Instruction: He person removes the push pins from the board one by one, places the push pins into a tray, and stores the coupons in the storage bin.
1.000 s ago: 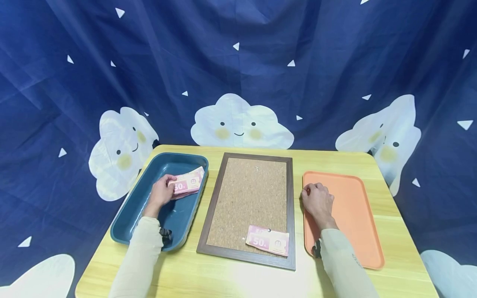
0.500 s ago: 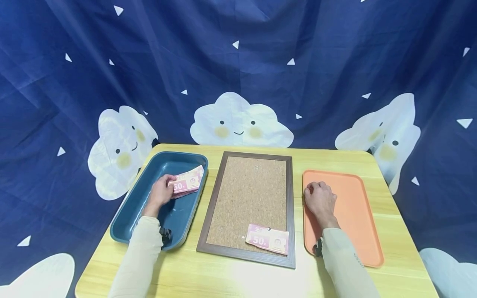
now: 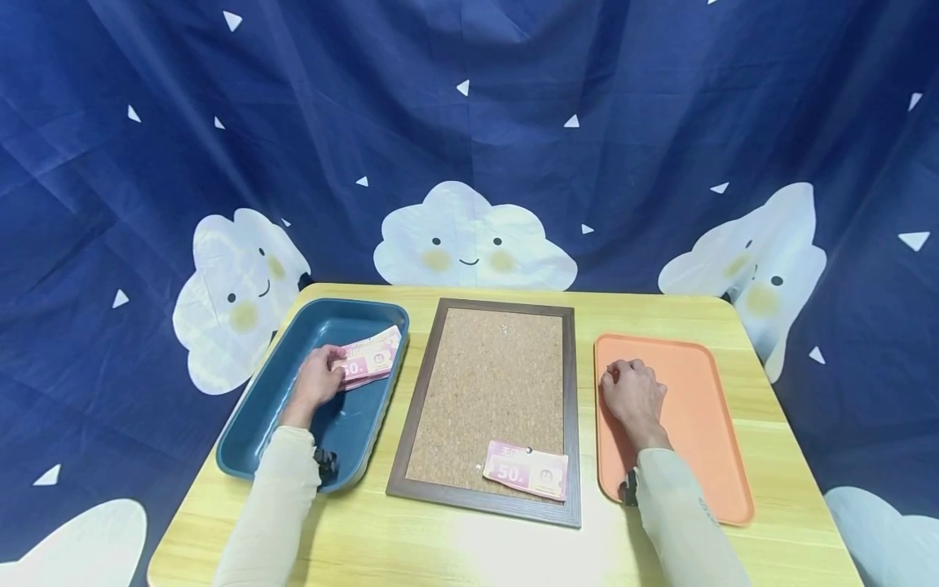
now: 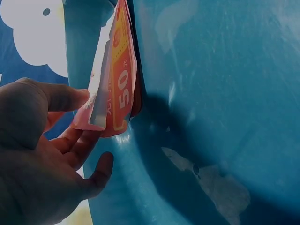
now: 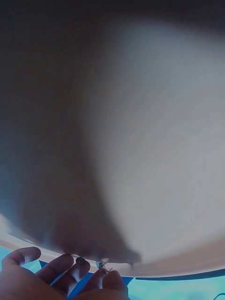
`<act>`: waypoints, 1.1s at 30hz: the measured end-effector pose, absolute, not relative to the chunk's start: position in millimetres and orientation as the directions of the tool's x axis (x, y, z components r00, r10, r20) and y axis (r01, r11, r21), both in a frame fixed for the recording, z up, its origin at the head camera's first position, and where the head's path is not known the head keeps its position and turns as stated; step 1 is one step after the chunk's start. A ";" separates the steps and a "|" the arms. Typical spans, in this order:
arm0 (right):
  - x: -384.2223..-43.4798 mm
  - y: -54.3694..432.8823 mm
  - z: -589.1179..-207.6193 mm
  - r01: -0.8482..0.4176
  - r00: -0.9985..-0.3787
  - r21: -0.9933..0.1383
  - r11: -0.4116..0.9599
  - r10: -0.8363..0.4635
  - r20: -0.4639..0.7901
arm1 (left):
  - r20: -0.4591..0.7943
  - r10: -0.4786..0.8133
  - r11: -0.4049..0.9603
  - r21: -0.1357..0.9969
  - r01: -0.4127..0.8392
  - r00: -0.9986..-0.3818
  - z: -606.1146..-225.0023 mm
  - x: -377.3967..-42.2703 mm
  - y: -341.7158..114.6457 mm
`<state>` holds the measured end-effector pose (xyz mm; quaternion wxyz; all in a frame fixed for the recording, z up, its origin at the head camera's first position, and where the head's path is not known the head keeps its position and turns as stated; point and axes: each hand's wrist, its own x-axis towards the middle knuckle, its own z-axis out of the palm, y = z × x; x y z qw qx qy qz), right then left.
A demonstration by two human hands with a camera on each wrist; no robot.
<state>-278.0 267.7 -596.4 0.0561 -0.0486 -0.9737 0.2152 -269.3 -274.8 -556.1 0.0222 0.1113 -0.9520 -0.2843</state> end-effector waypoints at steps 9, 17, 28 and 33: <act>-278.2 268.4 -597.6 0.079 -0.991 -0.423 0.903 0.116 0.063 | -0.050 -0.244 0.808 0.542 -0.231 -0.969 -557.7 -267.9 -274.8; -278.1 268.2 -596.3 0.109 -0.990 -0.445 0.889 0.140 0.036 | -0.038 -0.258 0.799 0.553 -0.235 -0.965 -556.6 -268.7 -273.5; -278.1 267.7 -594.0 0.095 -0.992 -0.482 0.871 0.126 0.031 | -0.024 -0.243 0.798 0.563 -0.214 -0.970 -552.5 -271.2 -275.3; -277.9 267.1 -592.1 0.082 -0.993 -0.486 0.870 0.114 0.036 | -0.020 -0.229 0.797 0.571 -0.199 -0.973 -548.7 -271.2 -273.7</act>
